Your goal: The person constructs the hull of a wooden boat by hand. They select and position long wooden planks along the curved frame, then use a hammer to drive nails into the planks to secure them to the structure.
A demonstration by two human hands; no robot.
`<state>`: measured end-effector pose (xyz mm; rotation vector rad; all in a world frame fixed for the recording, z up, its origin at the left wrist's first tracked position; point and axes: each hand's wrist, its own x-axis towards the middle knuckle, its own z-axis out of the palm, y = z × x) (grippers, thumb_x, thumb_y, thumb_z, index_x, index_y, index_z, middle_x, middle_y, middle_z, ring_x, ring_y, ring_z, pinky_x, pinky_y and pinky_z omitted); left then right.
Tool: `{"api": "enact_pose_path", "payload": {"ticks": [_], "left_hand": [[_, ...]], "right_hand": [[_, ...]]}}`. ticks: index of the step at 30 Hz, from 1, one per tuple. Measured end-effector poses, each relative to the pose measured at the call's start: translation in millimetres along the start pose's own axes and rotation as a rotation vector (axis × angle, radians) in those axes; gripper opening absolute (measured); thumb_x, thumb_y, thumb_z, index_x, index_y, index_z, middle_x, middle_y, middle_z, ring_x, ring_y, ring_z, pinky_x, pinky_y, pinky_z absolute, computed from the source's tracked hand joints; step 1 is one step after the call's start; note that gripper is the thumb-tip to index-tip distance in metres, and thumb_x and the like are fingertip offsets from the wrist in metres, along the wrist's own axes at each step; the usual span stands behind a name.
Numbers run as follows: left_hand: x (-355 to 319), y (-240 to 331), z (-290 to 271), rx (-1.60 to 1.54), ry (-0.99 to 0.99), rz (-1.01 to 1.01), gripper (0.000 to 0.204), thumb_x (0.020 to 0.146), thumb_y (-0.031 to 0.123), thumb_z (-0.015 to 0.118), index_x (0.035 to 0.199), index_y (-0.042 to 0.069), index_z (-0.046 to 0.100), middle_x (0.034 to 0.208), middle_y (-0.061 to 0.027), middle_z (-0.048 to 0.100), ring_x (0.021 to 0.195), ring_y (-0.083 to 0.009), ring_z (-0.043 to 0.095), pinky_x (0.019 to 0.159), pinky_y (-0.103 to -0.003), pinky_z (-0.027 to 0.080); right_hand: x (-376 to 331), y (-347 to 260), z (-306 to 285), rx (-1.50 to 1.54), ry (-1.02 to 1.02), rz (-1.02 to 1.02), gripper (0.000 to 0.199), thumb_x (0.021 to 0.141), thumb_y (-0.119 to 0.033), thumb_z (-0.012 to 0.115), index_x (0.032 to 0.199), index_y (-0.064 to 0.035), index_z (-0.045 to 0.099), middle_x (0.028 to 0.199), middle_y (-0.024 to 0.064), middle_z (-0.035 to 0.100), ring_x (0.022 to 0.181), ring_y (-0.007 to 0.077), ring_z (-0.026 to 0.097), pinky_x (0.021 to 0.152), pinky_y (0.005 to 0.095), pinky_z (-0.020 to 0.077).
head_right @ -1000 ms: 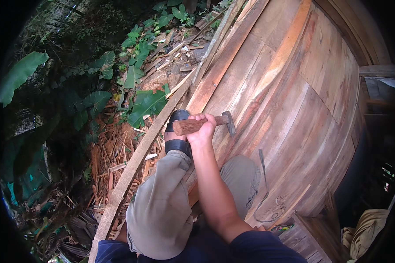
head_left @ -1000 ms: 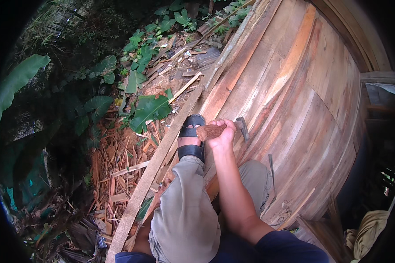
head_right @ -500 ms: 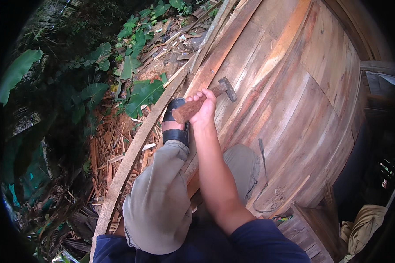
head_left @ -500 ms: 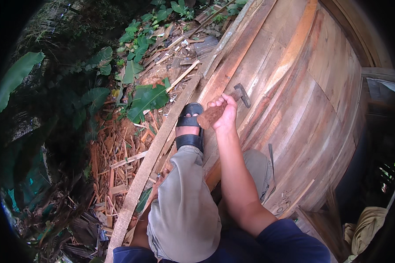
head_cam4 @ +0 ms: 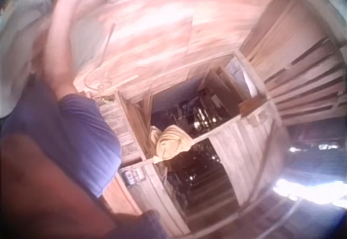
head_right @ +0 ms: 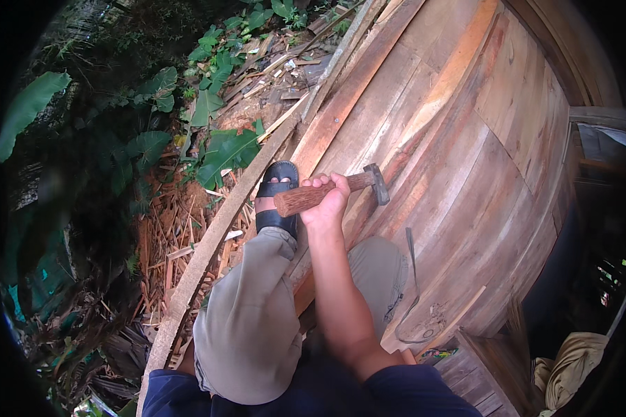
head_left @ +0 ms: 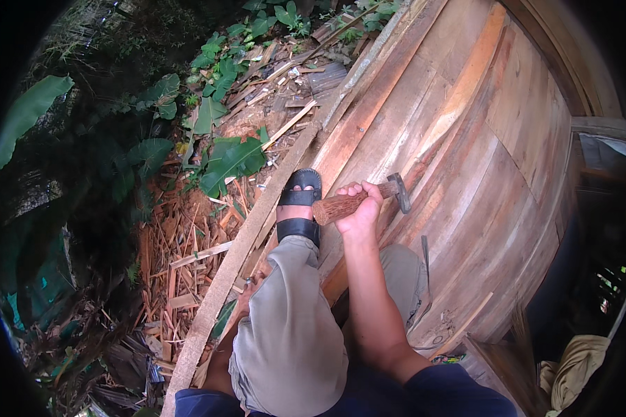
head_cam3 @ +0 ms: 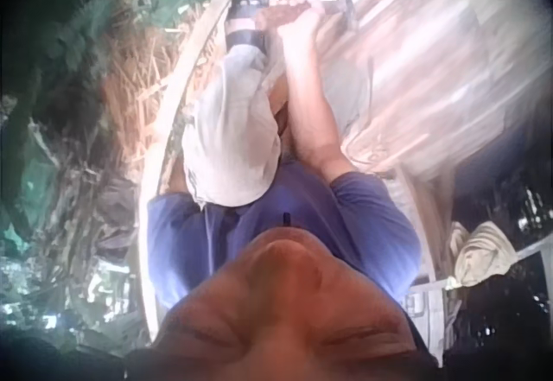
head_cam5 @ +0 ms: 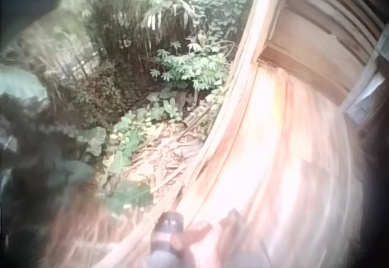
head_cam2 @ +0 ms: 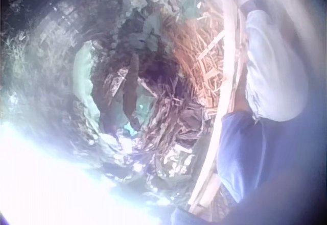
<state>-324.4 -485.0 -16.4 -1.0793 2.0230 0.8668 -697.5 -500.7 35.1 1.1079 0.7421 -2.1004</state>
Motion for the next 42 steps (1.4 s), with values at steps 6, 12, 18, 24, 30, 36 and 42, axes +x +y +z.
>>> {"api": "enact_pose_path", "payload": {"ticks": [6,12,18,24,30,36,42], "left_hand": [[-2.9,0.3,7.9,-0.018,0.001,-0.014,0.056,0.089,0.012,0.055,0.142,0.016,0.038,0.129,-0.0235,0.051,0.112,-0.0403,0.056,0.088,-0.047,0.048],[2.3,-6.3,6.9,-0.041,0.036,-0.028,0.055,0.089,0.012,0.055,0.142,0.016,0.038,0.128,-0.0235,0.052,0.111,-0.0401,0.056,0.087,-0.047,0.049],[8.2,-8.7,16.8,-0.086,0.057,-0.024,0.054,0.089,0.012,0.055,0.141,0.016,0.039,0.127,-0.0236,0.053,0.111,-0.04,0.057,0.086,-0.047,0.049],[4.3,-60.2,98.3,-0.226,0.063,-0.048,0.064,0.089,0.014,0.054,0.147,0.019,0.027,0.135,-0.0216,0.046,0.113,-0.0427,0.052,0.09,-0.047,0.048],[-8.7,-21.6,54.0,-0.253,-0.022,-0.104,0.065,0.089,0.012,0.054,0.148,0.019,0.027,0.137,-0.0201,0.044,0.115,-0.0423,0.051,0.091,-0.047,0.047],[-11.6,-22.8,43.4,-0.434,-0.049,-0.14,0.066,0.089,0.01,0.053,0.148,0.019,0.027,0.139,-0.0187,0.043,0.118,-0.0419,0.05,0.093,-0.047,0.046],[7.6,-22.9,34.5,-0.579,-0.061,-0.125,0.066,0.09,0.011,0.053,0.149,0.019,0.026,0.142,-0.0177,0.041,0.122,-0.0414,0.047,0.096,-0.047,0.045]], "right_hand": [[4.3,-9.3,19.1,-0.19,-0.197,0.108,0.02,0.086,-0.015,0.056,0.069,-0.011,0.047,0.06,-0.0014,0.049,0.051,0.013,0.047,0.053,0.0293,0.0439],[1.9,-6.1,16.6,-0.008,-0.11,0.131,0.021,0.088,-0.015,0.055,0.069,-0.0106,0.046,0.06,-0.0005,0.048,0.052,0.0115,0.047,0.055,0.0286,0.0452],[15.6,-62.8,10.7,-0.393,-0.29,0.157,0.018,0.089,-0.017,0.056,0.073,-0.0122,0.048,0.06,-0.0021,0.048,0.05,0.0114,0.048,0.049,0.029,0.0436],[22.0,-139.0,-0.3,-0.678,-0.028,0.086,0.015,0.089,-0.018,0.056,0.076,-0.0122,0.051,0.062,-0.0008,0.051,0.05,0.0125,0.049,0.046,0.0291,0.0444],[28.5,-162.7,-23.4,-0.799,0.116,0.172,0.014,0.089,-0.017,0.056,0.077,-0.0118,0.052,0.061,0.0003,0.052,0.05,0.0136,0.051,0.047,0.0305,0.0467],[19.3,-105.8,-25.4,-1.287,0.152,0.02,0.02,0.093,-0.026,0.058,0.087,-0.0098,0.047,0.06,0.0018,0.049,0.046,0.013,0.051,0.04,0.0303,0.0454],[20.1,-111.6,-55.5,-1.797,-0.164,-0.531,0.026,0.097,-0.028,0.055,0.088,-0.0043,0.051,0.06,0.0024,0.052,0.044,0.0114,0.049,0.04,0.0255,0.0408]]}}
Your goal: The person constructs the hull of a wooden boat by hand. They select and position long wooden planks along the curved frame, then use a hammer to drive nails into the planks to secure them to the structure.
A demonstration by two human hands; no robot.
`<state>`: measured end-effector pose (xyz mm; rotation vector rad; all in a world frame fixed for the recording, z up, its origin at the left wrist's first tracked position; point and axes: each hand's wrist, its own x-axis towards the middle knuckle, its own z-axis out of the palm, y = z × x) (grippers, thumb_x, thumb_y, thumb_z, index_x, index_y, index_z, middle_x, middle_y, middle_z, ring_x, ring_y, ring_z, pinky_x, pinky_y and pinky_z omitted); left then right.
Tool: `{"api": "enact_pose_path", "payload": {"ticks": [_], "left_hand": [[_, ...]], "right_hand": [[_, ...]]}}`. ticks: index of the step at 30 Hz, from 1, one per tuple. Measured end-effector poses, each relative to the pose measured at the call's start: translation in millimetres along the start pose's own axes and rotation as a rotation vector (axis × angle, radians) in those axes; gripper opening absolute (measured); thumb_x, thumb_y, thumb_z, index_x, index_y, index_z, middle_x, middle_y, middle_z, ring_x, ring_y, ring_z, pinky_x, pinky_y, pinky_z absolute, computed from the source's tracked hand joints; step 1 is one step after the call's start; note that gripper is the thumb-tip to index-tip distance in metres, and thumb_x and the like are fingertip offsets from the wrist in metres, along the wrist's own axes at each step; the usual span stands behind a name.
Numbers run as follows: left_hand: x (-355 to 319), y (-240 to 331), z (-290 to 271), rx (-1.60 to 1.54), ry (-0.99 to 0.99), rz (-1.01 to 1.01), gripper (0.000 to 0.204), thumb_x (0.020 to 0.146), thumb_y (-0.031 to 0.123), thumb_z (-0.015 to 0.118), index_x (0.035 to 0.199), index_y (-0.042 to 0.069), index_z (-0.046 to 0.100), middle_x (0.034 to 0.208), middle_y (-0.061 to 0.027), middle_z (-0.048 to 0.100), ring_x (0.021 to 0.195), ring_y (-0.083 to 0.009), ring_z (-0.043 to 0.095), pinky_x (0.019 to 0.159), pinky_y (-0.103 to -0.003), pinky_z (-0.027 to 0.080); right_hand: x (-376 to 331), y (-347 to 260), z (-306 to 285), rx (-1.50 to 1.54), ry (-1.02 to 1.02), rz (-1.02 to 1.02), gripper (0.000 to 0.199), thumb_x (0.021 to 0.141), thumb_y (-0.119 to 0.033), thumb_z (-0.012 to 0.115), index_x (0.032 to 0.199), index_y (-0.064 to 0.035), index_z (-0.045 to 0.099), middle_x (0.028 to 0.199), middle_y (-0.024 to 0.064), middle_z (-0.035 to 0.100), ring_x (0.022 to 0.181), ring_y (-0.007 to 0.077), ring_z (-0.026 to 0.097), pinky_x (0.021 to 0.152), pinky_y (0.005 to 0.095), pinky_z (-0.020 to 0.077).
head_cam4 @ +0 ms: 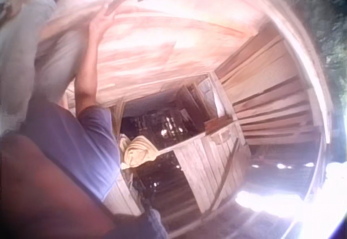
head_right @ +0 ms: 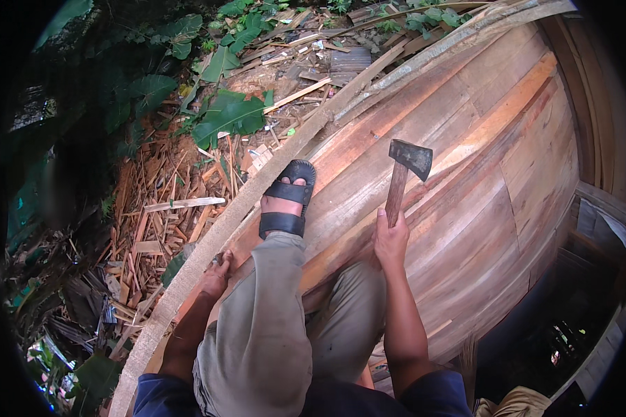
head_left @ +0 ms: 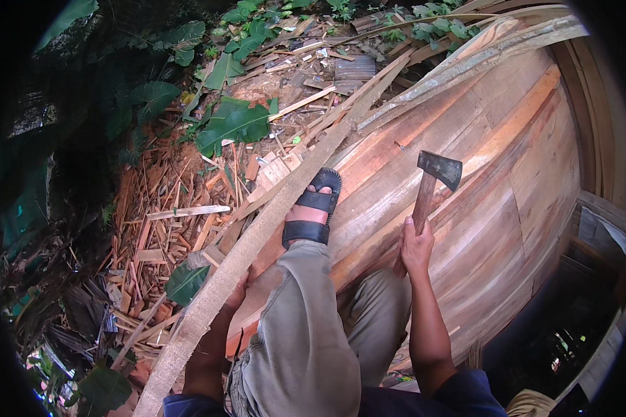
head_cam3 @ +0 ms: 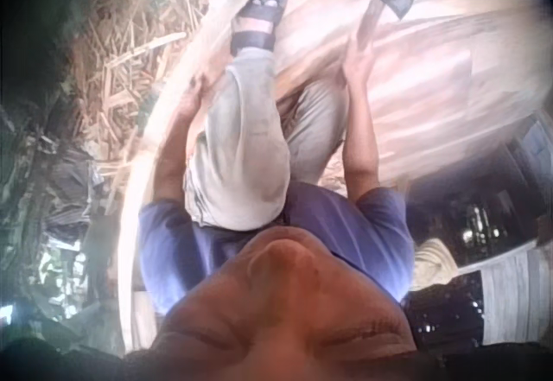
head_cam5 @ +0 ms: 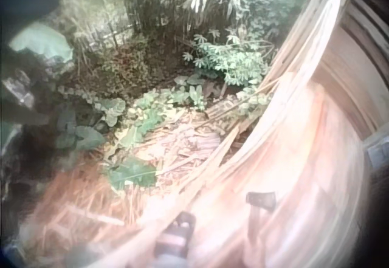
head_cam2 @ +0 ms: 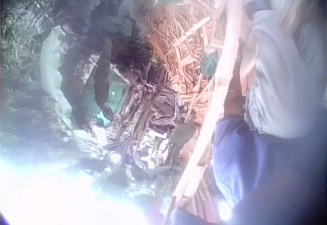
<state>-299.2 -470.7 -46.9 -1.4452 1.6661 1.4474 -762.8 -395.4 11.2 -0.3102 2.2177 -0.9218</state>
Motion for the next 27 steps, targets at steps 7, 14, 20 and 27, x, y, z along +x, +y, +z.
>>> {"api": "enact_pose_path", "payload": {"ticks": [7,14,20,27], "left_hand": [[-5.6,10.3,18.4,0.548,0.093,-0.008,0.079,0.088,0.015,0.058,0.154,0.022,0.013,0.149,-0.019,0.028,0.135,-0.0386,0.033,0.101,-0.054,0.039],[2.3,-14.8,45.0,0.735,0.213,-0.024,0.072,0.091,0.019,0.049,0.153,0.018,0.013,0.147,-0.0218,0.026,0.131,-0.042,0.033,0.096,-0.063,0.037],[0.4,-16.3,46.6,0.771,0.201,-0.023,0.071,0.091,0.019,0.048,0.153,0.018,0.013,0.147,-0.0223,0.026,0.13,-0.0424,0.034,0.095,-0.064,0.038],[12.8,-10.2,47.9,0.79,0.198,-0.021,0.07,0.092,0.018,0.047,0.153,0.017,0.013,0.147,-0.0229,0.027,0.129,-0.0429,0.035,0.095,-0.064,0.038]], "right_hand": [[3.0,42.9,-28.1,-0.305,0.144,-0.425,0.024,0.097,-0.024,0.055,0.107,-0.0018,0.053,0.082,0.021,0.062,0.077,0.041,0.062,0.07,0.0442,0.0475],[27.5,48.0,-48.5,-0.348,0.143,-0.685,0.025,0.092,-0.02,0.061,0.109,-0.0034,0.052,0.086,0.0251,0.063,0.079,0.0466,0.062,0.066,0.0501,0.0481],[46.5,17.7,-63.1,-0.232,0.152,-1.094,0.032,0.086,-0.016,0.069,0.108,0.0007,0.052,0.086,0.019,0.063,0.073,0.0395,0.065,0.063,0.0419,0.0526],[114.9,39.6,-49.5,-0.593,-0.04,-0.544,0.031,0.094,-0.029,0.056,0.101,0.0006,0.05,0.077,0.0297,0.062,0.076,0.0497,0.06,0.064,0.0551,0.0466]]}}
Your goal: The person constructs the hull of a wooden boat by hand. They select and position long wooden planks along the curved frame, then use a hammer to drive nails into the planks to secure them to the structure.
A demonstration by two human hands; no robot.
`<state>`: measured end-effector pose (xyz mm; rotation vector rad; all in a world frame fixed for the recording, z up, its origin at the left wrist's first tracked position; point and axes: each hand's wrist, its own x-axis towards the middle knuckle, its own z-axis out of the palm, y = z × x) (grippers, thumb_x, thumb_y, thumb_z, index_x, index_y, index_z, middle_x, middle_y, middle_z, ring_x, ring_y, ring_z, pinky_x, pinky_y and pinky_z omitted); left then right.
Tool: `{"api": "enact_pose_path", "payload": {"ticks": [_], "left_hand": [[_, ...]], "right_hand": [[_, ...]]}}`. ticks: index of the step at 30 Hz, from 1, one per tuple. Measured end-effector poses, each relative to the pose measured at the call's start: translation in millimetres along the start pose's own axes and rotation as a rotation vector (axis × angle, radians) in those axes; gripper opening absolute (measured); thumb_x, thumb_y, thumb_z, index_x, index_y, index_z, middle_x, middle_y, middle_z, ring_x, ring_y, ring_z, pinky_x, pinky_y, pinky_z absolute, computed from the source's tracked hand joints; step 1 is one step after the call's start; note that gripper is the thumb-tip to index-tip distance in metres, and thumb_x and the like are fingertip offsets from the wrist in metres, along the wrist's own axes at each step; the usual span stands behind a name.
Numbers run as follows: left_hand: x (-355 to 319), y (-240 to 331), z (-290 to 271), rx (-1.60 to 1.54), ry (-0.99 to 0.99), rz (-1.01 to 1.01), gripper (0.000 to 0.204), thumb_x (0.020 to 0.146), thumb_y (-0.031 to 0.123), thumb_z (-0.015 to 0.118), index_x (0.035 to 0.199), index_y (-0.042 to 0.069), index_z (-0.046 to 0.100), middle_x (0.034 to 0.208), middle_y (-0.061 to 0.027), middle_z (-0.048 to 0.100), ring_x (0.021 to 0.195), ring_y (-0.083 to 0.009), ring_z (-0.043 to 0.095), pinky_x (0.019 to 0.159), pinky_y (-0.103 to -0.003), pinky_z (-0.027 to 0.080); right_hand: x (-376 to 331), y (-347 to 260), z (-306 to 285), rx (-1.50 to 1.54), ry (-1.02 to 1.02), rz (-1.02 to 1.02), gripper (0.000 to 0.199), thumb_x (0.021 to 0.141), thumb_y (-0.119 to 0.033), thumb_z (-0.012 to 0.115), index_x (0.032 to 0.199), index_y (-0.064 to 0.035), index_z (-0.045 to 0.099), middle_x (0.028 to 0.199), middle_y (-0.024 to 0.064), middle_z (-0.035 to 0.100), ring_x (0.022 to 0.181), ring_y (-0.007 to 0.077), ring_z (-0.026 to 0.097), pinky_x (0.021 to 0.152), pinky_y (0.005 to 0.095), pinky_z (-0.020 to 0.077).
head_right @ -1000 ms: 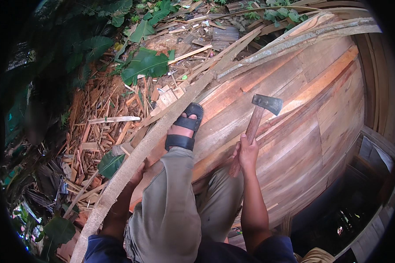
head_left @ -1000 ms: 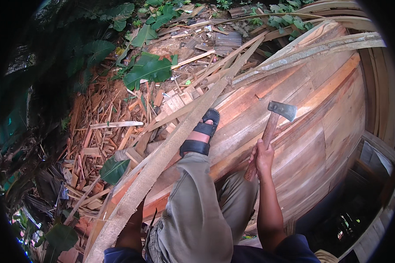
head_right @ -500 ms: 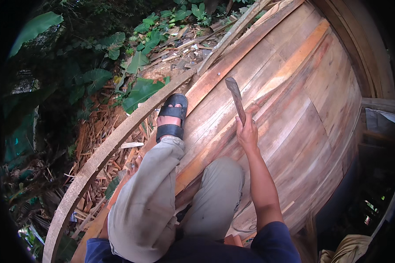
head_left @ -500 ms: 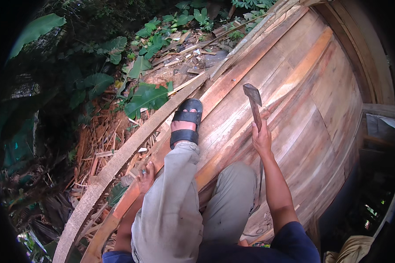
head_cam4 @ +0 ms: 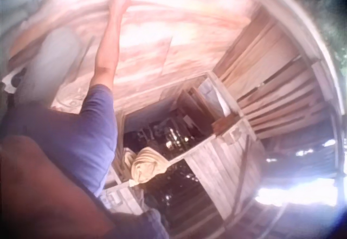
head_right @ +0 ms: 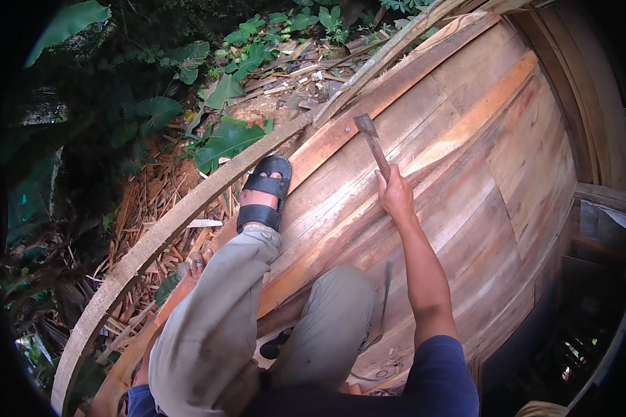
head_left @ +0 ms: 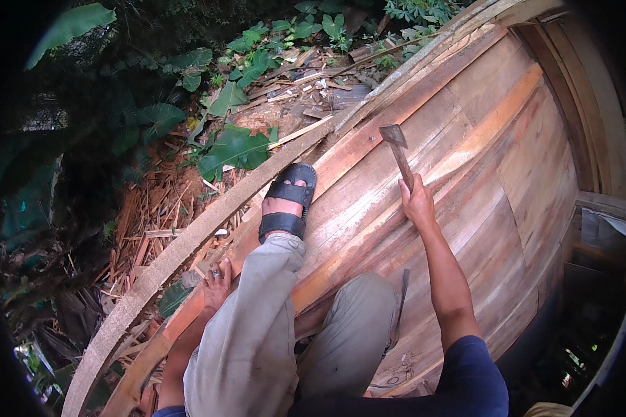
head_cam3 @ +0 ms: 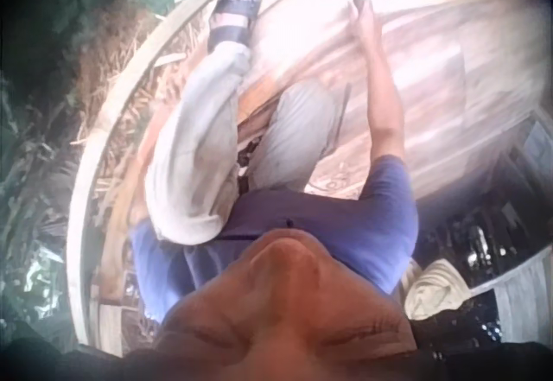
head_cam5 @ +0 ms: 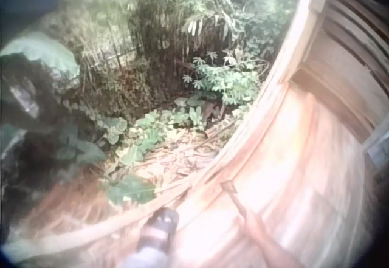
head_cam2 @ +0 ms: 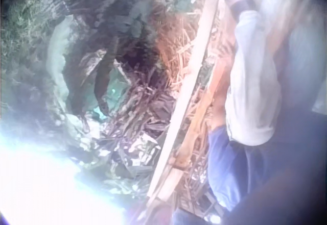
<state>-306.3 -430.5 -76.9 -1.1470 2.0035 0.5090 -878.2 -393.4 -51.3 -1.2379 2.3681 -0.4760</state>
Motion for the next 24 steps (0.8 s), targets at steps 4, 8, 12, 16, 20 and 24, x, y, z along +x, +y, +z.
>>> {"api": "enact_pose_path", "payload": {"ticks": [4,8,12,16,20,24], "left_hand": [[-8.4,-1.7,2.8,0.007,-0.015,-0.014,0.07,0.092,0.018,0.046,0.153,0.017,0.013,0.147,-0.0232,0.027,0.128,-0.0431,0.036,0.094,-0.064,0.038],[-8.3,0.1,3.3,0.018,-0.017,-0.016,0.069,0.092,0.018,0.046,0.153,0.016,0.013,0.147,-0.0235,0.027,0.127,-0.0434,0.037,0.094,-0.065,0.038],[-7.1,0.0,3.9,0.017,-0.006,-0.02,0.069,0.092,0.018,0.045,0.153,0.016,0.013,0.147,-0.0239,0.027,0.127,-0.0437,0.037,0.094,-0.065,0.038],[-1.3,0.6,7.6,-0.001,-0.008,-0.012,0.069,0.092,0.018,0.044,0.153,0.015,0.013,0.147,-0.0242,0.027,0.126,-0.0439,0.038,0.093,-0.065,0.039],[-0.7,2.7,8.4,-0.043,0.03,-0.027,0.069,0.092,0.017,0.045,0.153,0.013,0.013,0.147,-0.0262,0.026,0.124,-0.044,0.04,0.094,-0.064,0.039],[-25.3,11.1,16.2,-0.034,0.025,-0.047,0.069,0.091,0.016,0.045,0.153,0.013,0.014,0.148,-0.0264,0.026,0.124,-0.0441,0.04,0.095,-0.063,0.038]], "right_hand": [[-24.9,0.0,-21.1,0.086,0.135,-0.032,0.024,0.09,-0.021,0.062,0.099,-0.0012,0.052,0.077,0.0238,0.064,0.072,0.0458,0.062,0.061,0.0517,0.0476],[-40.1,-13.2,-52.4,0.119,0.295,-0.45,0.026,0.082,-0.01,0.071,0.098,-0.0013,0.053,0.079,0.0173,0.064,0.069,0.0373,0.066,0.059,0.0414,0.0526],[-29.4,-9.4,-45.3,0.103,0.251,-0.61,0.025,0.083,-0.015,0.066,0.104,-0.0035,0.061,0.087,0.0198,0.064,0.074,0.0417,0.063,0.061,0.0466,0.0513],[-0.6,26.0,-20.7,-0.114,-0.016,0.043,0.026,0.093,-0.025,0.059,0.097,-0.0011,0.053,0.077,0.0271,0.063,0.077,0.0479,0.062,0.063,0.0519,0.0486],[-22.3,41.0,-52.2,-0.018,0.121,-0.102,0.024,0.087,-0.019,0.066,0.094,-0.0014,0.052,0.073,0.025,0.063,0.068,0.046,0.062,0.057,0.0498,0.049],[-24.8,-3.9,-91.2,-0.049,0.32,-0.74,0.026,0.081,-0.012,0.073,0.097,-0.0019,0.054,0.074,0.0139,0.063,0.062,0.0326,0.065,0.055,0.0391,0.052]]}}
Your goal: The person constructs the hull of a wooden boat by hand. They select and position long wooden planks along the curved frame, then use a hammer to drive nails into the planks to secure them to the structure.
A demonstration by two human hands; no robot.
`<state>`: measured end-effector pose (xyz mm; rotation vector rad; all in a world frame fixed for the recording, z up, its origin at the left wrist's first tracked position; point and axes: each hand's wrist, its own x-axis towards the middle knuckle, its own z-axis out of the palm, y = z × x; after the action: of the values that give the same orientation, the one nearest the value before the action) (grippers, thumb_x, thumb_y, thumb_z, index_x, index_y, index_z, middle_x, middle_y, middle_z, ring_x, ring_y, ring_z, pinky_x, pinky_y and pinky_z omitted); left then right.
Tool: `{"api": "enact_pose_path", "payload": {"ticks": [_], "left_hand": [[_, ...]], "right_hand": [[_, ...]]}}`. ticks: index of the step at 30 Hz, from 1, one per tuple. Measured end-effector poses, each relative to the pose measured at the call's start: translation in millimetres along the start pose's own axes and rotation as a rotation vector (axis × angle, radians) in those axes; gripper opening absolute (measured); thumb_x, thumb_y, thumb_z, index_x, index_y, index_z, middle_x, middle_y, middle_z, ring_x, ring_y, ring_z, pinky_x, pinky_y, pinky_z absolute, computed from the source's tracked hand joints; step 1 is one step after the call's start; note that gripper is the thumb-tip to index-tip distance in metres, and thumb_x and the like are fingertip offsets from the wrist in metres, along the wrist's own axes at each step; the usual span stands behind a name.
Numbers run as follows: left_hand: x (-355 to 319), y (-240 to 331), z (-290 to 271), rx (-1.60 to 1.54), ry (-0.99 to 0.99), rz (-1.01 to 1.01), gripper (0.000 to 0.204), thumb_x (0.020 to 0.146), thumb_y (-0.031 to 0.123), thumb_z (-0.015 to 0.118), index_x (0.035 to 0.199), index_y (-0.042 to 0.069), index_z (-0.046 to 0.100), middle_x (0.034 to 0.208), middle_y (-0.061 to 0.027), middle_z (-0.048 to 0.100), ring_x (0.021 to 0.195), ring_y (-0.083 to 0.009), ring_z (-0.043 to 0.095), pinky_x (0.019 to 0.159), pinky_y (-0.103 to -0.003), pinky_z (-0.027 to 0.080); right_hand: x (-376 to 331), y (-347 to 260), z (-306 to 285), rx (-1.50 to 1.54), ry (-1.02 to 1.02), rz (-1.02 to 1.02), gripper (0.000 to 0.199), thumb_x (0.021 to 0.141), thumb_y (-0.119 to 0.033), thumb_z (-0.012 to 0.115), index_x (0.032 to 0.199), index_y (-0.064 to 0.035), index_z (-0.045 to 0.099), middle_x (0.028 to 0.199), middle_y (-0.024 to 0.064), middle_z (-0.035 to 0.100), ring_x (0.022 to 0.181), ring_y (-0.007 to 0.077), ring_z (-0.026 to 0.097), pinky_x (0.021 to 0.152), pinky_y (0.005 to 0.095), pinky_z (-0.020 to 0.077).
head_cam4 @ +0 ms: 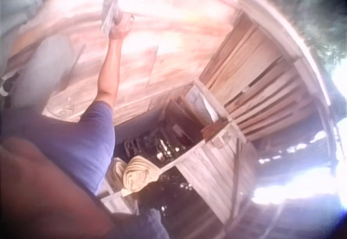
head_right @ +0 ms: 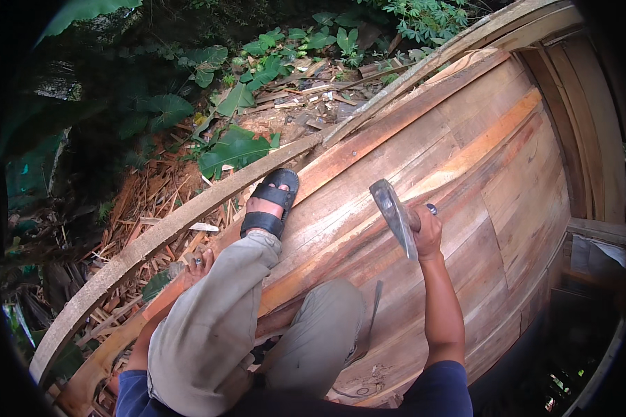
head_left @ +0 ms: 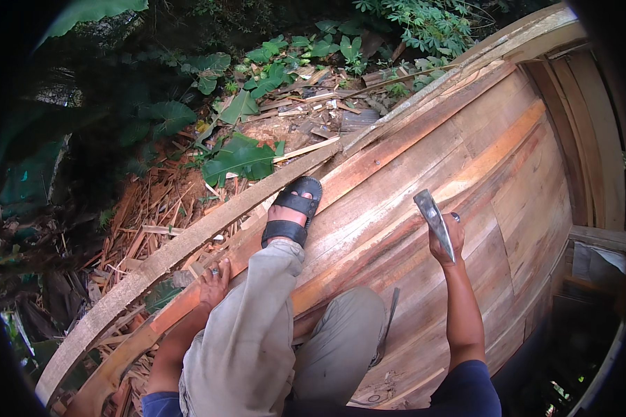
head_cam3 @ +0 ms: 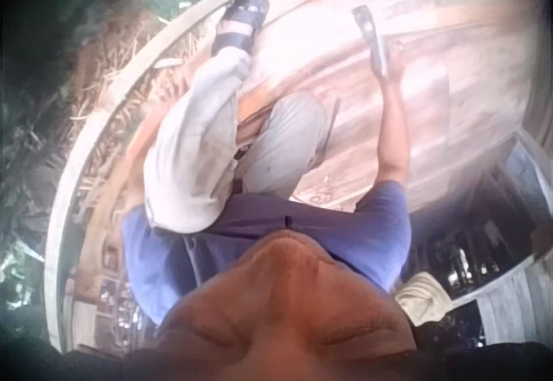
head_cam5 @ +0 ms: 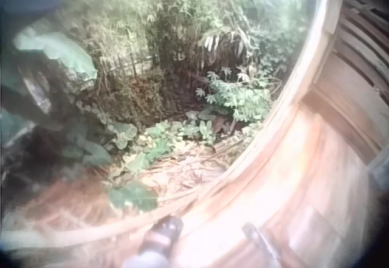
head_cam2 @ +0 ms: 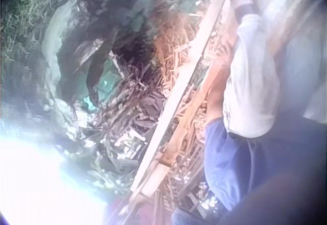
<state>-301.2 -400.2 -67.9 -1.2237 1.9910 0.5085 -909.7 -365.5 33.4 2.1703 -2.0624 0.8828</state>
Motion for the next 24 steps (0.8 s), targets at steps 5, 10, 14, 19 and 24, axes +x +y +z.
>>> {"api": "enact_pose_path", "payload": {"ticks": [5,10,14,19,24], "left_hand": [[-0.9,6.6,-2.3,0.006,0.003,0.0,0.069,0.091,0.016,0.045,0.153,0.013,0.014,0.148,-0.0267,0.026,0.124,-0.0443,0.04,0.095,-0.063,0.038],[15.0,1.6,-14.9,0.013,0.029,0.02,0.069,0.091,0.016,0.045,0.153,0.013,0.014,0.148,-0.027,0.026,0.124,-0.0445,0.04,0.096,-0.063,0.038],[7.2,-1.1,-14.0,-0.014,0.011,-0.015,0.07,0.091,0.015,0.045,0.153,0.013,0.014,0.148,-0.0272,0.025,0.124,-0.0447,0.039,0.096,-0.063,0.038],[5.1,0.8,-15.5,0.002,0.014,-0.004,0.07,0.09,0.015,0.045,0.153,0.013,0.014,0.148,-0.0275,0.025,0.125,-0.0448,0.039,0.097,-0.063,0.037],[16.9,3.6,-27.0,0.018,0.032,0.026,0.07,0.09,0.014,0.045,0.153,0.013,0.014,0.148,-0.0278,0.025,0.125,-0.045,0.039,0.097,-0.062,0.037]], "right_hand": [[29.4,-3.8,30.6,0.152,-0.086,0.029,0.024,0.086,-0.014,0.068,0.099,-0.0016,0.053,0.074,0.0191,0.063,0.07,0.0339,0.067,0.06,0.0399,0.0533],[6.7,64.0,54.5,-0.028,-0.218,0.644,0.017,0.093,-0.018,0.059,0.096,-0.0029,0.052,0.073,0.0233,0.061,0.069,0.0425,0.062,0.058,0.0482,0.0472],[10.2,40.2,14.9,-0.028,-0.239,0.423,0.019,0.087,-0.015,0.066,0.097,-0.0037,0.054,0.072,0.02,0.061,0.067,0.0387,0.063,0.056,0.045,0.0479],[34.4,10.1,14.7,0.201,-0.02,-0.076,0.03,0.075,-0.01,0.071,0.1,-0.004,0.054,0.076,0.0157,0.061,0.064,0.037,0.062,0.054,0.044,0.0495],[2.5,66.5,60.4,-0.219,-0.476,0.327,0.022,0.086,-0.022,0.066,0.091,-0.0057,0.052,0.07,0.0214,0.062,0.068,0.0416,0.063,0.058,0.0481,0.0501]]}}
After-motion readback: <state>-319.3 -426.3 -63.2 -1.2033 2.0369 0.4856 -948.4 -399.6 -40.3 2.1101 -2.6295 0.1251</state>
